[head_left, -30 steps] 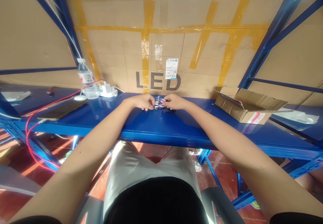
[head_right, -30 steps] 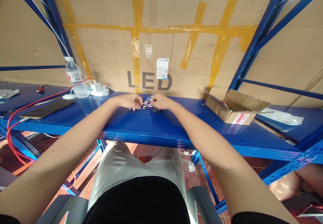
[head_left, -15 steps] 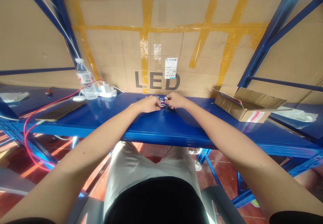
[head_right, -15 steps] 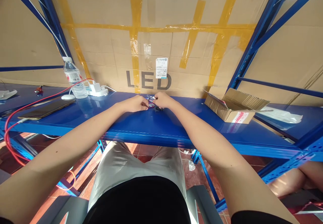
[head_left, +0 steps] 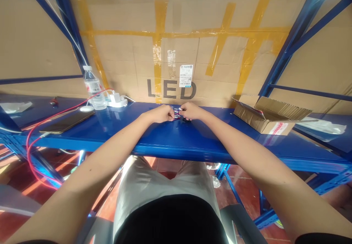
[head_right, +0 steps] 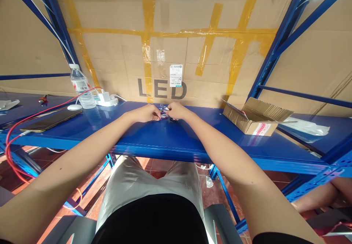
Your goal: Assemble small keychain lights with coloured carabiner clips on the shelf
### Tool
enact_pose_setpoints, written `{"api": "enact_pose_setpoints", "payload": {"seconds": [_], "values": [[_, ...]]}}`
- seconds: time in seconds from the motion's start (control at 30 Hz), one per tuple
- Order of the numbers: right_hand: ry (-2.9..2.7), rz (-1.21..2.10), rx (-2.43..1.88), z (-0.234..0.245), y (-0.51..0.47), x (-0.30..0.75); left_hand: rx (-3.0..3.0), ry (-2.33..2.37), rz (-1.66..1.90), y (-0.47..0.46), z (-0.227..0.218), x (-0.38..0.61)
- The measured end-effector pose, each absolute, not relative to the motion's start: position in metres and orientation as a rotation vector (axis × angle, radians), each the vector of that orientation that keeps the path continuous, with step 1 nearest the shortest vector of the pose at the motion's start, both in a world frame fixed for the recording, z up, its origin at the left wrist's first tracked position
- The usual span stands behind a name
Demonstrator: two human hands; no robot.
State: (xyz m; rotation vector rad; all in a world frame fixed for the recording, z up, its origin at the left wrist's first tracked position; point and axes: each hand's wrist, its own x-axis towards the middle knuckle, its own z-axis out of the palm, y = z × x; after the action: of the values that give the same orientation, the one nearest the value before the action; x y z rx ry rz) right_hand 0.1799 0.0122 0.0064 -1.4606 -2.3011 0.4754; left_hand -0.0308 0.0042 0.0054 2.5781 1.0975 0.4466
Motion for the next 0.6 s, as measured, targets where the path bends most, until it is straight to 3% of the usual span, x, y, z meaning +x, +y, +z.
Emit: {"api": "enact_pose_setpoints", "payload": {"seconds": [0.6], "values": [[-2.330, 0.494, -1.375, 0.008, 0.007, 0.180, 2.473, 1.150, 0.374, -0.011, 0.013, -0.027]]}}
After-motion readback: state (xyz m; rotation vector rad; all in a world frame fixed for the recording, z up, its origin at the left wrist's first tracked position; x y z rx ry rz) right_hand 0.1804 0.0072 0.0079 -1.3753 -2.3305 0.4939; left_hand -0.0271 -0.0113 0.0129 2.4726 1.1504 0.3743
